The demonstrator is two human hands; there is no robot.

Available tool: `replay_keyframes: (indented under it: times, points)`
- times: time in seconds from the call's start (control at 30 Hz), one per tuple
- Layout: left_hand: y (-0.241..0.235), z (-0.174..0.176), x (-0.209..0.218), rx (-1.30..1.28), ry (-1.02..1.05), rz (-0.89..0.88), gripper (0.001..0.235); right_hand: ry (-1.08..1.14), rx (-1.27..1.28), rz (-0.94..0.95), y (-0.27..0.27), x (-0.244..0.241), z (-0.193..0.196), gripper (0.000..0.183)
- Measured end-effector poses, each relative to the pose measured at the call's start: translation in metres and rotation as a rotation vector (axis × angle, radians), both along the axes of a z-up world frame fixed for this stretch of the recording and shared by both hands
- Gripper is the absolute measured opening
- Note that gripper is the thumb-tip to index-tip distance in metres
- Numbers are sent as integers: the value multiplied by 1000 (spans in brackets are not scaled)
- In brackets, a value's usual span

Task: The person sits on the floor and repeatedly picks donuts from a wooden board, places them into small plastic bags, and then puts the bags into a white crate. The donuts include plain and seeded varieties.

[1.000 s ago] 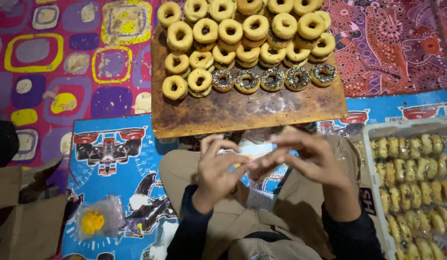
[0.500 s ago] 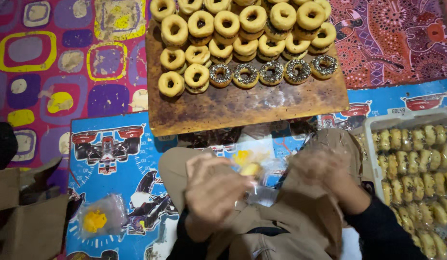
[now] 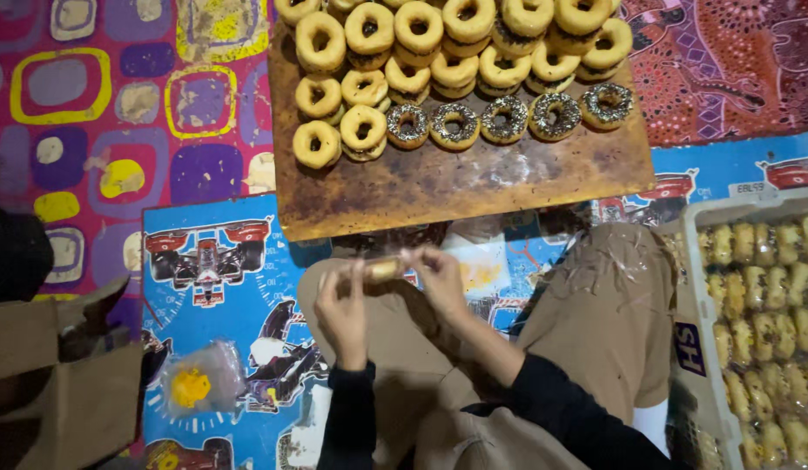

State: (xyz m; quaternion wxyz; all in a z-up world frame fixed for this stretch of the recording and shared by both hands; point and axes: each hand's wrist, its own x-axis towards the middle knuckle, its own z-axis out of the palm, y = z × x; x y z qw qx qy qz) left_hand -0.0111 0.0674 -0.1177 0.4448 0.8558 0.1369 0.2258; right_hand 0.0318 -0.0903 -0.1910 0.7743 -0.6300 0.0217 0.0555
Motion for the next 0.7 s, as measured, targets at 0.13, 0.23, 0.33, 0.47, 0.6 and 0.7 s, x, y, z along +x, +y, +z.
replay_keyframes:
  times: [0.13, 0.23, 0.33, 0.47, 0.6, 0.7]
  points:
    - [18, -45, -38, 18, 393, 65, 29, 579, 14, 193, 9, -53, -50, 32]
    - [25, -78, -44, -22, 304, 48, 21, 598, -170, 154, -21, -47, -91, 30]
    - [27, -118, -11, 44, 178, -15, 23, -89, -830, 56, -72, -6, -130, 32]
    - [-1, -171, 74, 207, 201, -127, 16, -436, -1418, 200, -92, 52, -157, 35]
    - [-42, -185, 97, 482, 351, -219, 25, -340, -1641, 390, -81, 46, -155, 11]
    - [-80, -159, 87, 353, 193, -336, 50, -431, -1635, 515, -89, 31, -122, 12]
